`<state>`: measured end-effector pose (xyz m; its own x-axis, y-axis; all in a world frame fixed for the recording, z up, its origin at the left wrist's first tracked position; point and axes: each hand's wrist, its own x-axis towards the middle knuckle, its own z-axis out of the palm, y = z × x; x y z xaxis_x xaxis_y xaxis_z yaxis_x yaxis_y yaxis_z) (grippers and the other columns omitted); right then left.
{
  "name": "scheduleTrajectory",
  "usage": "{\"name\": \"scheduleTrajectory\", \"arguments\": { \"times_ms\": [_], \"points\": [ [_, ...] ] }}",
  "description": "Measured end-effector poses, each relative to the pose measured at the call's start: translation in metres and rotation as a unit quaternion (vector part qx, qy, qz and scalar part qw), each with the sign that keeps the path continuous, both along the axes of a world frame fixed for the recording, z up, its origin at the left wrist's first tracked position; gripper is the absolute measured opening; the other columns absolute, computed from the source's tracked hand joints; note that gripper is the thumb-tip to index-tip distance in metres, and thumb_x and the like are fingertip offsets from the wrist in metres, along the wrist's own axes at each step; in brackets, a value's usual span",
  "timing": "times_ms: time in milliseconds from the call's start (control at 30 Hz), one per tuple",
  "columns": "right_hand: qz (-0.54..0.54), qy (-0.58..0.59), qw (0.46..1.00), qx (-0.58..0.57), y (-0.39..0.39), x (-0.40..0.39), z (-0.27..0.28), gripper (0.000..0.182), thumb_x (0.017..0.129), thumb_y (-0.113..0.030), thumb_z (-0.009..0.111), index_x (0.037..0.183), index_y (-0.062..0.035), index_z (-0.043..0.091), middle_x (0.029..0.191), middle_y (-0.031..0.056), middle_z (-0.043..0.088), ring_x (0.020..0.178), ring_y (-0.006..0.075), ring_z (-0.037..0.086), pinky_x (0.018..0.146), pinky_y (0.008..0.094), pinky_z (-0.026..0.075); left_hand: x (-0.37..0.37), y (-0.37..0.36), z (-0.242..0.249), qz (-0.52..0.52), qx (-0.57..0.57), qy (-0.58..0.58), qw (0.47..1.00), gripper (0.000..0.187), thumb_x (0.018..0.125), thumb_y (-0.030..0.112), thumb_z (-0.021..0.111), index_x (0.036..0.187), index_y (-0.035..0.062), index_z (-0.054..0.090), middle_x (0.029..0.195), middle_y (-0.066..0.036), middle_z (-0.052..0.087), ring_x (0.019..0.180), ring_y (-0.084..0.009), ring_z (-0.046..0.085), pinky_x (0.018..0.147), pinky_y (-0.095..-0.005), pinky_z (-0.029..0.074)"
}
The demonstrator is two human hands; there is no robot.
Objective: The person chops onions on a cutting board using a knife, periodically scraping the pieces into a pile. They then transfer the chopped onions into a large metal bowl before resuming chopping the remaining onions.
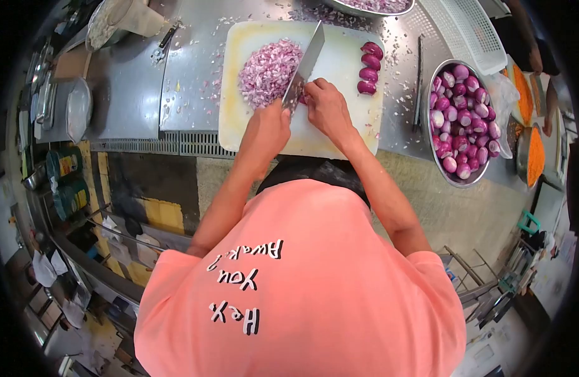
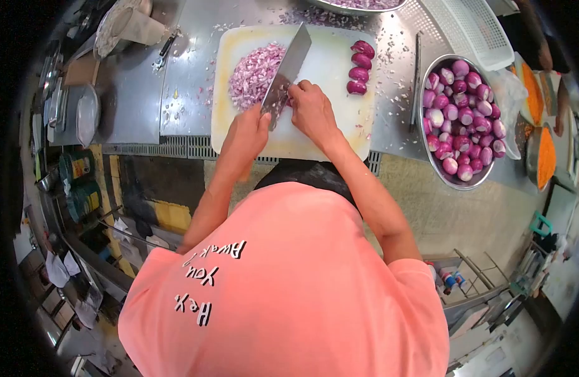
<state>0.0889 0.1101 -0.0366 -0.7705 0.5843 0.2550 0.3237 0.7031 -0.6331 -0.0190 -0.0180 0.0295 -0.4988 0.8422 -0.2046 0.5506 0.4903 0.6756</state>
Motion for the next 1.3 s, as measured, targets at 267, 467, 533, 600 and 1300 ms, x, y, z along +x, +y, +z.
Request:
{"name": "scheduleTrajectory", "arguments": {
  "times_ms": [267,467,533,600,1300],
  "points": [
    [-0.01,0.004,1.0,-0.002,-0.002,0.001,-0.002,0.009,0.077,0.002,0.06,0.086,0.0001,0.059,0.087,0.0178,0.058,0.083,0.0381,0.058,0.072,0.047,0.049,0.004,0.004,-0.007,-0.005,0.002,0.013,1.0,0.023,0.095,0.016,0.052,0.092,-0.0059,0.057,0.077,-0.031,0.061,0.079,-0.0502,0.06,0.067,-0.0544,0.046],
    [-0.018,0.009,1.0,-0.014,-0.003,0.003,-0.004,0.01,0.078,0.002,0.06,0.087,-0.0002,0.061,0.087,0.0167,0.059,0.084,0.0376,0.059,0.072,0.0459,0.049,0.006,0.016,-0.028,-0.004,0.004,0.019,1.0,0.022,0.095,0.015,0.052,0.091,-0.0059,0.057,0.076,-0.031,0.062,0.078,-0.0501,0.062,0.069,-0.0563,0.047],
    [-0.013,0.006,1.0,-0.021,0.002,0.005,-0.001,0.011,0.078,0.003,0.06,0.088,-0.0005,0.062,0.087,0.0162,0.059,0.084,0.0374,0.059,0.072,0.0455,0.049,0.001,0.023,-0.015,-0.011,0.031,0.027,0.999,0.021,0.095,0.014,0.052,0.09,-0.0058,0.057,0.075,-0.031,0.061,0.078,-0.0497,0.062,0.068,-0.0564,0.047],
    [-0.034,0.043,0.998,-0.038,-0.002,0.011,-0.001,0.01,0.078,0.003,0.06,0.087,-0.0006,0.062,0.087,0.0157,0.059,0.083,0.0372,0.059,0.072,0.0448,0.049,-0.005,0.012,0.003,-0.021,-0.004,0.029,0.999,0.02,0.094,0.013,0.052,0.089,-0.0058,0.057,0.074,-0.032,0.061,0.076,-0.0496,0.062,0.067,-0.0562,0.047],
    [-0.072,0.079,0.993,-0.048,-0.013,0.007,-0.015,0.01,0.076,0.005,0.06,0.085,0.0005,0.059,0.085,0.0169,0.059,0.081,0.0387,0.058,0.07,0.0456,0.048,0.006,-0.013,0.002,-0.1,-0.017,0.063,0.993,0.016,0.093,0.009,0.053,0.094,-0.0069,0.055,0.067,-0.03,0.058,0.067,-0.0487,0.059,0.061,-0.0556,0.044]
  ]
}}
